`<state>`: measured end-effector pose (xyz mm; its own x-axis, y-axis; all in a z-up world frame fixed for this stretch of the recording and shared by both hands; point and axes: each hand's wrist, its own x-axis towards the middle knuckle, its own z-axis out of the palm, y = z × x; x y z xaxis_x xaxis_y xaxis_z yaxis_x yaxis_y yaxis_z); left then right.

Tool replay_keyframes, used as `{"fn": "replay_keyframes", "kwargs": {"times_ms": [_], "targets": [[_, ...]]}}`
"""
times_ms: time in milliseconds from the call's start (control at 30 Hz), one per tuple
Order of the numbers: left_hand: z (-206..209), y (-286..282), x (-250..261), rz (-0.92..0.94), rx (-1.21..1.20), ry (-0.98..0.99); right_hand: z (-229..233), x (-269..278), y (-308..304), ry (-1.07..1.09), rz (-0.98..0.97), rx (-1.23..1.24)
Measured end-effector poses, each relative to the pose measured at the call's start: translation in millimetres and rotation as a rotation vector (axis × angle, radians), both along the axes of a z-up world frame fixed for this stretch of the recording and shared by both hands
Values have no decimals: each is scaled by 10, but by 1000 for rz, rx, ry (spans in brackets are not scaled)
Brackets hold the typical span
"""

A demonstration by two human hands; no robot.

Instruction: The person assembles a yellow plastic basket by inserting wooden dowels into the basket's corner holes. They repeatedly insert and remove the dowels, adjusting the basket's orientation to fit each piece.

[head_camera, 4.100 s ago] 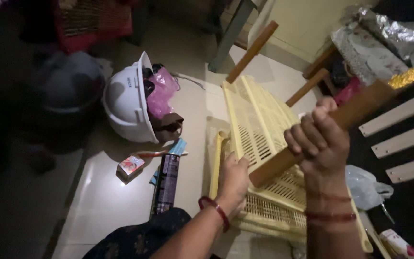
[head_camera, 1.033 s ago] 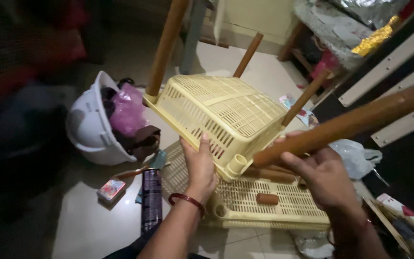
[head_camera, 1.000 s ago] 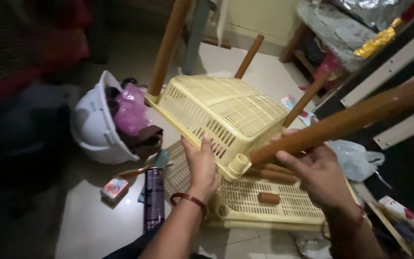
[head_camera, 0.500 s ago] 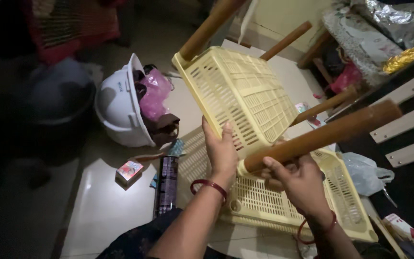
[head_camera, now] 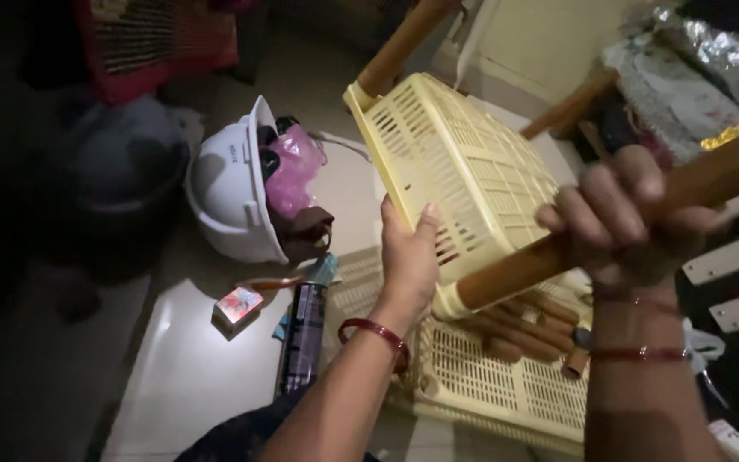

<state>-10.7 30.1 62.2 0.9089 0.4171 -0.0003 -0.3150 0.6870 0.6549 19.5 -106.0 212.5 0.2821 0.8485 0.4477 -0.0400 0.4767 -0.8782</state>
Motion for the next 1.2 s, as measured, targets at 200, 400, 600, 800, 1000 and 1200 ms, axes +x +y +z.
{"fn": "replay_keyframes", "kwargs": {"times_ms": [200,400,600,800,1000,1200], "targets": [[-214,-32,24,41,-25,89,-345,-360,22,50,-788,-11],[-273,-219,47,5,-82,198,-541,-676,291,-63,-1413,76],[-296,-158,-31,115,126,156,-494,-736,356,-57,-1452,112],[-242,-173,-35,98,16,112,-146,-833,231,21,-1045,-13],[-198,-259,-59,86,39,85,-277,-818,24,-57,-1136,-27],[-167,-280,-104,80,81,26,-274,-590,-233,-35,-779,-26]]}}
